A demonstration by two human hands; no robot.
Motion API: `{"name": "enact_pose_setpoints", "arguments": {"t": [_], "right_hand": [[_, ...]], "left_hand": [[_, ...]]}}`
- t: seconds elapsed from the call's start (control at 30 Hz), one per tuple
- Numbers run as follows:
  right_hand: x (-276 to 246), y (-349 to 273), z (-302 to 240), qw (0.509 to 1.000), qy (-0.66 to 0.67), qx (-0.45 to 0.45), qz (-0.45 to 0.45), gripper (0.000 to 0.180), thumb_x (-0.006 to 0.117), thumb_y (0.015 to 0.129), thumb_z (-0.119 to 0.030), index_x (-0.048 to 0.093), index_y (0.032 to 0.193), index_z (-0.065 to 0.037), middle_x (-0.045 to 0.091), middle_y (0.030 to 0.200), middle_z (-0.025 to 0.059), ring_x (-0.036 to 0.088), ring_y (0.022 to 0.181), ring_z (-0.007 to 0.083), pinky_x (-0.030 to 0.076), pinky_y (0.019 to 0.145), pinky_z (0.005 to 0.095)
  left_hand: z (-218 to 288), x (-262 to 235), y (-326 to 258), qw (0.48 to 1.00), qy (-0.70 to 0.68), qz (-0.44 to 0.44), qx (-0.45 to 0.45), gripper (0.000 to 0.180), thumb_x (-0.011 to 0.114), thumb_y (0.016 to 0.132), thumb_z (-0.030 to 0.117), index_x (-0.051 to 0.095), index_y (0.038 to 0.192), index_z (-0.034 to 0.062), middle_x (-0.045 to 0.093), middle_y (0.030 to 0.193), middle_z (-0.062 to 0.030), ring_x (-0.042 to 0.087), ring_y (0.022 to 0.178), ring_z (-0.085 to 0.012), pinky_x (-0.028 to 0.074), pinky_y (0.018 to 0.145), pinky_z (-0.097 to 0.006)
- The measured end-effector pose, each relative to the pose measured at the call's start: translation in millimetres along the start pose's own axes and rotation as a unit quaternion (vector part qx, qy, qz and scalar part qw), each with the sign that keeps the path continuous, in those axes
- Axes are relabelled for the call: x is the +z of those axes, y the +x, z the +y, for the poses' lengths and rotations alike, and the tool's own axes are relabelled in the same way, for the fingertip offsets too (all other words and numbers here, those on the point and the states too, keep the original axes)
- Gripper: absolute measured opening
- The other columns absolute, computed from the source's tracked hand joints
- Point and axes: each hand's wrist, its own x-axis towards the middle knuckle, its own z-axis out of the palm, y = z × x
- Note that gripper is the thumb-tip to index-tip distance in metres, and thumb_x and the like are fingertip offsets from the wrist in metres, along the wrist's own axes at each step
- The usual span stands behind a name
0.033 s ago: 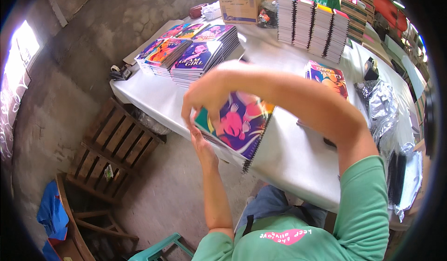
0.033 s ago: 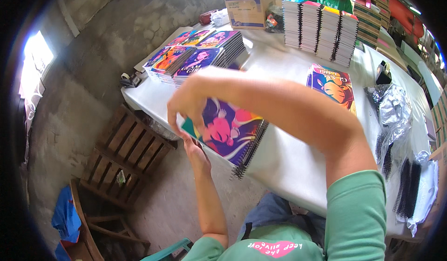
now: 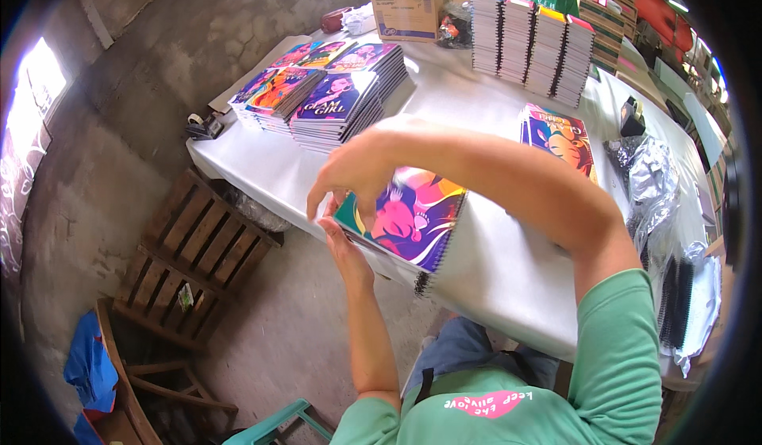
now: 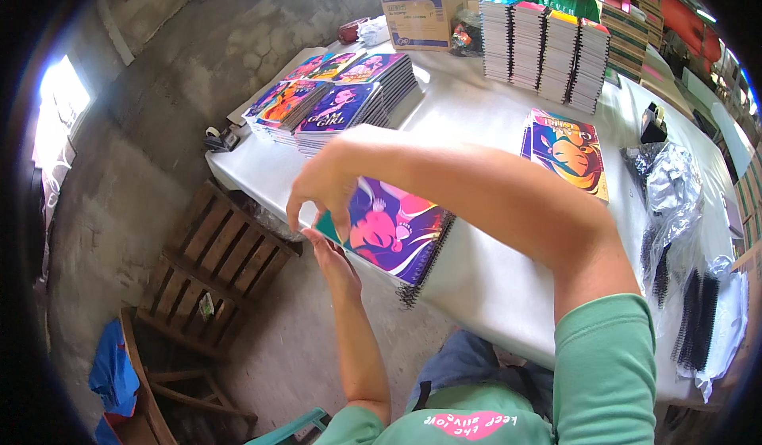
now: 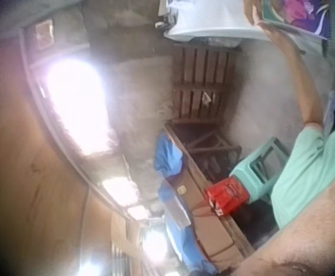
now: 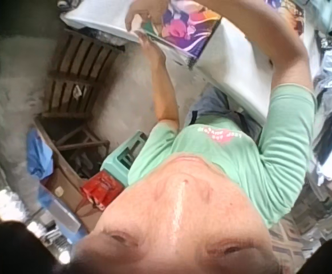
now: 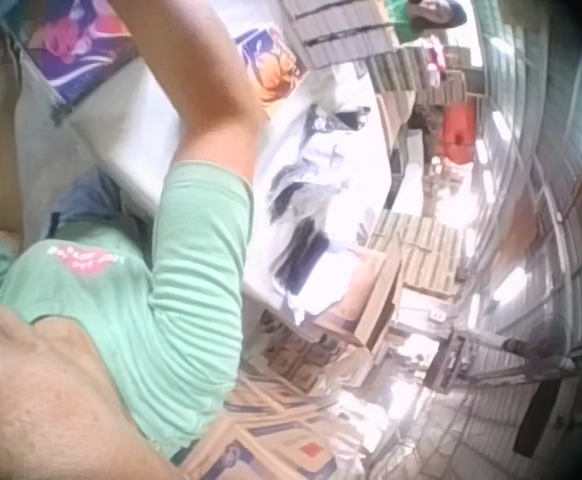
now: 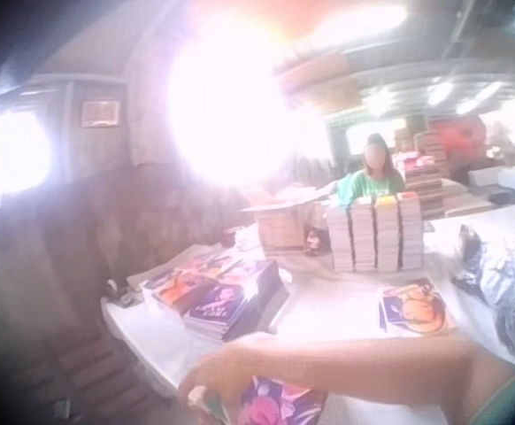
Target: The person binds notebooks by manually inserting a spiral wire through the holes in the paper and cover, using pliers to trim and secure the ends, and stacking the completed notebooks.
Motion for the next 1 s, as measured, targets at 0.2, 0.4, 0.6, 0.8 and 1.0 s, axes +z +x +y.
{"name": "enact_pose_setpoints", "arguments": {"t": [0.2, 0.4, 0.6, 0.8, 1.0], "right_hand": [[87, -107, 63, 0.816, 0.238, 0.284, 0.443, 0.063, 0.067, 0.082, -0.038, 0.044, 0.135, -0.014, 0.050, 0.132, 0.0133, 0.048, 0.122, 0.0257, 0.042, 0.099, 0.0382], [195, -73, 96, 0.489, 0.405, 0.265, 0.726, 0.044, 0.051, 0.093, -0.043, 0.063, 0.101, -0.001, 0.065, 0.092, 0.0087, 0.059, 0.085, 0.0125, 0.045, 0.078, 0.0259], [178, -73, 79, 0.519, 0.221, 0.345, 0.750, 0.034, 0.052, 0.092, -0.032, 0.057, 0.111, -0.004, 0.060, 0.104, 0.0138, 0.059, 0.094, 0.0266, 0.044, 0.084, 0.0365], [181, -248, 22, 0.484, -0.137, 0.527, 0.685, 0.056, 0.067, 0.078, -0.038, 0.052, 0.122, -0.006, 0.057, 0.108, 0.0137, 0.053, 0.104, 0.0301, 0.041, 0.090, 0.0387], [239, -328, 25, 0.435, 0.217, 0.715, 0.503, 0.074, 0.064, 0.069, -0.068, 0.065, 0.097, 0.001, 0.067, 0.088, 0.0180, 0.064, 0.078, 0.0260, 0.049, 0.072, 0.0371]], "left_hand": [[-14, 5, 14, 0.993, 0.037, 0.103, 0.042, 0.059, 0.030, 0.098, 0.049, 0.048, 0.119, -0.0031, 0.055, 0.107, -0.0117, 0.055, 0.100, -0.0183, 0.044, 0.090, -0.029], [-28, 12, 27, 0.982, -0.104, 0.139, 0.079, 0.055, 0.036, 0.099, 0.042, 0.055, 0.095, -0.0094, 0.060, 0.093, -0.0173, 0.062, 0.080, -0.0217, 0.054, 0.073, -0.031], [-8, 14, 30, 0.982, -0.024, 0.187, 0.010, 0.061, 0.033, 0.098, 0.048, 0.052, 0.109, -0.0097, 0.055, 0.114, -0.0228, 0.057, 0.104, -0.0245, 0.047, 0.088, -0.038], [45, 64, -37, 0.940, 0.131, 0.141, 0.283, 0.053, 0.033, 0.097, 0.037, 0.051, 0.119, -0.0078, 0.051, 0.126, -0.0201, 0.048, 0.118, -0.0286, 0.035, 0.100, -0.042], [-27, 201, -71, 0.889, 0.327, -0.255, 0.195, 0.071, 0.063, 0.077, 0.026, 0.037, 0.135, -0.0053, 0.040, 0.135, -0.0277, 0.037, 0.128, -0.0399, 0.030, 0.105, -0.047]]}}
